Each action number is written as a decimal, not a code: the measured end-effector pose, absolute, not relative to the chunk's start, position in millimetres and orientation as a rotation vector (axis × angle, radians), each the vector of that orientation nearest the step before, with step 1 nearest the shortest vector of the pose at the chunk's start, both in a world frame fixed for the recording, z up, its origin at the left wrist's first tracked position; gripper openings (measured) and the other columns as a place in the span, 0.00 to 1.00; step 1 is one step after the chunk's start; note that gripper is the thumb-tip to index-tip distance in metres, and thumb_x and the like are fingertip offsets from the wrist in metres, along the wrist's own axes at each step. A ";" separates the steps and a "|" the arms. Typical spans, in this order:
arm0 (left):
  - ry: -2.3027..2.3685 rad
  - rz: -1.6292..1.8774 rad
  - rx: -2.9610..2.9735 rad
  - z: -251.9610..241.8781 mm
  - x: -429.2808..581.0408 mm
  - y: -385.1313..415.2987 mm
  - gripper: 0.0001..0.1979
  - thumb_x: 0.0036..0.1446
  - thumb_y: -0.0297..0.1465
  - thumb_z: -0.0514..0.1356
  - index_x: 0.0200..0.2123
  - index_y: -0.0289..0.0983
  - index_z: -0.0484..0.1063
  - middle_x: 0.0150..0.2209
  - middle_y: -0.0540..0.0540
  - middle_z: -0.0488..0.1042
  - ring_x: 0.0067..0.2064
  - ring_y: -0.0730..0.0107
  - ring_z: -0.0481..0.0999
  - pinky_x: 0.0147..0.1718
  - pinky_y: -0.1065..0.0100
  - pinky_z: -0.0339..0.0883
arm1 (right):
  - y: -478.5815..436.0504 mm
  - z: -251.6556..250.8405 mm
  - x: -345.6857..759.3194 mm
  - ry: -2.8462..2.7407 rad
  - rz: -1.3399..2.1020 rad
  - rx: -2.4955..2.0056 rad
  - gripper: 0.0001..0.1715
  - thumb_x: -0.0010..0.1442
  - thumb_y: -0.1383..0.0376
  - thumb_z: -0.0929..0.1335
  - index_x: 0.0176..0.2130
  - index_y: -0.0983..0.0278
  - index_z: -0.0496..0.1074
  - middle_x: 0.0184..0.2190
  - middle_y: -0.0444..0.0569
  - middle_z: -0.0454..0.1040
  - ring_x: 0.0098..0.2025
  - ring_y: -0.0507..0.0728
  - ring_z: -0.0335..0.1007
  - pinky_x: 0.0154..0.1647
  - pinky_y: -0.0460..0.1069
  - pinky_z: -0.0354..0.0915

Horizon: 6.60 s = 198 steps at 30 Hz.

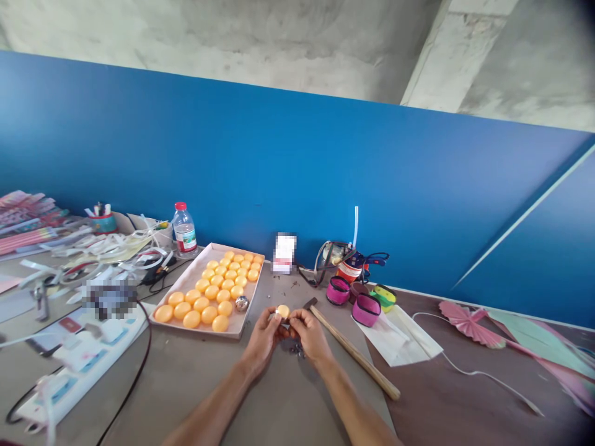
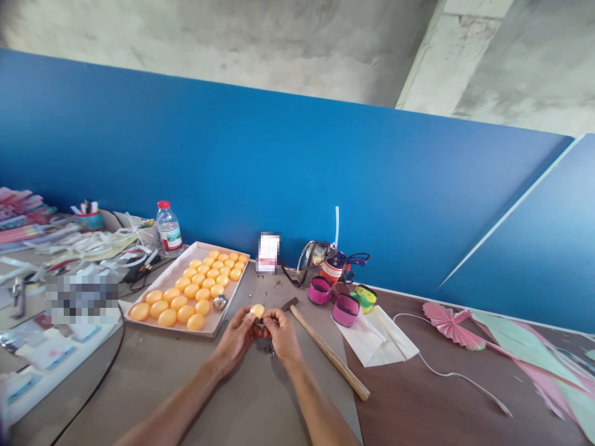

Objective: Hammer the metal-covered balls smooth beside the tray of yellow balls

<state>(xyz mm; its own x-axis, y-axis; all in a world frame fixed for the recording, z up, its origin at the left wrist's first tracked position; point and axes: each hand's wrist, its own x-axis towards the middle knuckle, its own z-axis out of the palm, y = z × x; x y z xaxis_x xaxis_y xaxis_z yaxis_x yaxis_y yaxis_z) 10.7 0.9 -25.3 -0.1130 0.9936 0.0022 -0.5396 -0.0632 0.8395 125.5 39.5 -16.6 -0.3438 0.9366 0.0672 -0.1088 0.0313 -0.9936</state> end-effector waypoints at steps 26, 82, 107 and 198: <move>0.813 1.560 0.723 -16.9 16.1 -3.3 0.16 0.49 0.40 0.61 0.36 0.34 0.66 0.27 0.49 0.72 0.25 0.72 0.71 0.26 0.71 0.62 | 44.3 -22.4 126.7 -1.288 1.564 -0.823 0.14 0.51 0.54 0.65 0.28 0.61 0.61 0.16 0.36 0.59 0.17 0.48 0.54 0.22 0.45 0.56; 0.684 1.530 0.484 -12.9 4.7 -0.6 0.15 0.54 0.40 0.57 0.32 0.32 0.67 0.27 0.44 0.74 0.23 0.74 0.71 0.25 0.73 0.64 | 39.8 -21.1 136.1 -2.341 0.214 -1.052 0.16 0.61 0.73 0.58 0.29 0.65 0.70 0.26 0.46 0.71 0.30 0.51 0.64 0.38 0.47 0.50; 0.626 1.467 0.417 -16.5 8.4 1.8 0.11 0.53 0.36 0.59 0.32 0.32 0.70 0.29 0.44 0.73 0.29 0.69 0.72 0.27 0.70 0.65 | 33.4 -2.4 125.7 -1.450 1.345 -0.915 0.08 0.47 0.60 0.66 0.27 0.63 0.66 0.21 0.40 0.65 0.23 0.49 0.58 0.26 0.45 0.57; 0.570 1.502 0.395 -11.3 -1.3 2.4 0.12 0.54 0.37 0.58 0.32 0.32 0.69 0.27 0.46 0.73 0.26 0.73 0.72 0.30 0.71 0.65 | 42.1 -15.8 133.1 -1.733 0.873 -1.088 0.04 0.50 0.69 0.60 0.27 0.63 0.63 0.25 0.45 0.70 0.25 0.52 0.65 0.28 0.46 0.59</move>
<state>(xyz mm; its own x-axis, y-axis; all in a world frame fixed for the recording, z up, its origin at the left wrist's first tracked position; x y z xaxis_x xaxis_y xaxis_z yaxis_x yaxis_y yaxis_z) -1.3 2.4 -11.3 -0.0221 0.9939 -0.1083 -0.8156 0.0447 0.5769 133.1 42.1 -15.8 -0.2238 0.9241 0.3098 0.3009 0.3679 -0.8798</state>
